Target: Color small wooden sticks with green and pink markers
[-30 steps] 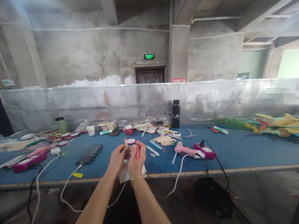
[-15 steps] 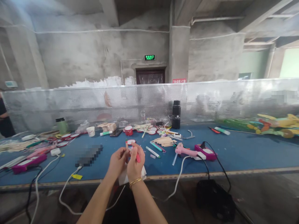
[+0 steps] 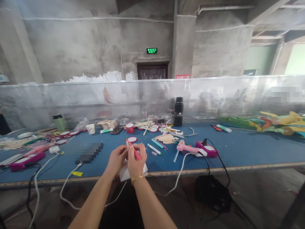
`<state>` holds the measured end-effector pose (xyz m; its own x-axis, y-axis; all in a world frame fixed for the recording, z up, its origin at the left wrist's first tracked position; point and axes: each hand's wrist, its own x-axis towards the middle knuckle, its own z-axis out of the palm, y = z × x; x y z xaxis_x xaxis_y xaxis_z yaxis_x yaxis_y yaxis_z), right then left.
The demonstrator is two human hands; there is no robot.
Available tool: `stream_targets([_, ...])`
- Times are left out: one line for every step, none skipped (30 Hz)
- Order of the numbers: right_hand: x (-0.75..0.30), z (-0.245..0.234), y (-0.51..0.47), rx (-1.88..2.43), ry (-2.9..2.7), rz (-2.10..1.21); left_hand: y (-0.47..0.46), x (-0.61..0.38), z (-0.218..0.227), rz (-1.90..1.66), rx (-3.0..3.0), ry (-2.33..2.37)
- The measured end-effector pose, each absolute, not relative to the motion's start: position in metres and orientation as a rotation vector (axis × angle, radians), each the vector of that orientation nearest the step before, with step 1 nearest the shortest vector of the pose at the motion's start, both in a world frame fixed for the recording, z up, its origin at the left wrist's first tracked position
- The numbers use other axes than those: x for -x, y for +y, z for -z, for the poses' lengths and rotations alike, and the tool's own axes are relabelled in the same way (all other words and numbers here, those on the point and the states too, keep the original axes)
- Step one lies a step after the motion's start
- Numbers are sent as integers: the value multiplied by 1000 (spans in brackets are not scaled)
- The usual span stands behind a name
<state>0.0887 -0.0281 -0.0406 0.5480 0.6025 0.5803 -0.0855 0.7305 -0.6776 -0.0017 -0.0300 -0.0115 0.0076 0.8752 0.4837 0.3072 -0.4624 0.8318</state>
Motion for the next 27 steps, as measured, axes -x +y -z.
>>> stream_targets([-89,39,-29,642,-901,-450,-31,1,11,-1475,-1798,1223])
stream_targets([-89,38,-29,644,-896,-457,-31,1,10,-1478,-1809,1235])
stream_targets([-90,38,-30,646,-896,-461,-32,1,9,-1480,-1820,1248])
stream_targets([-90,37,-30,648,-899,-463,-33,1,8,-1478,-1829,1259])
stream_targets([-90,37,-30,648,-907,-463,-33,0,8,-1475,-1837,1269])
stream_targets([-90,37,-30,648,-917,-461,-34,0,7,-1472,-1844,1276])
stream_targets([-90,37,-29,647,-928,-456,-34,1,7,-1471,-1851,1279])
stream_targets([-90,37,-29,646,-937,-450,-34,1,7,-1470,-1857,1279])
stream_targets([-90,38,-29,648,-941,-442,-34,1,8,-1470,-1862,1275])
stream_targets([-91,38,-29,651,-944,-433,-34,1,9,-1469,-1864,1270])
stream_targets([-91,38,-29,658,-946,-422,-33,2,10,-1468,-1864,1262])
stream_targets([-91,38,-30,666,-948,-410,-32,2,11,-1467,-1862,1254])
stream_targets([-91,39,-30,674,-953,-400,-31,3,12,-1468,-1860,1248])
stream_targets([-91,39,-30,681,-956,-391,-30,3,13,-1468,-1858,1243])
stream_targets([-91,39,-29,685,-957,-384,-30,3,14,-1472,-1857,1240])
stream_targets([-91,40,-29,688,-953,-378,-29,3,14,-1473,-1858,1238])
stream_targets([-91,41,-29,689,-946,-374,-29,3,14,-1473,-1859,1237])
stream_targets([-90,41,-28,690,-937,-370,-29,3,14,-1471,-1860,1238])
stream_targets([-90,42,-27,692,-928,-367,-30,2,14,-1470,-1860,1240])
stream_targets([-90,42,-27,693,-923,-366,-30,2,13,-1470,-1860,1244])
stream_targets([-90,42,-27,693,-921,-366,-31,2,12,-1471,-1860,1249])
stream_targets([-91,42,-26,694,-920,-367,-32,1,11,-1473,-1860,1255])
stream_targets([-91,42,-26,694,-920,-369,-33,1,10,-1478,-1857,1261])
stream_targets([-91,42,-27,693,-921,-371,-33,0,10,-1482,-1855,1264])
stream_targets([-91,42,-27,692,-923,-374,-34,0,9,-1485,-1854,1264])
stream_targets([-91,42,-27,691,-923,-376,-34,0,9,-1487,-1854,1261])
stream_targets([-91,42,-27,690,-922,-378,-34,-1,9,-1490,-1855,1257])
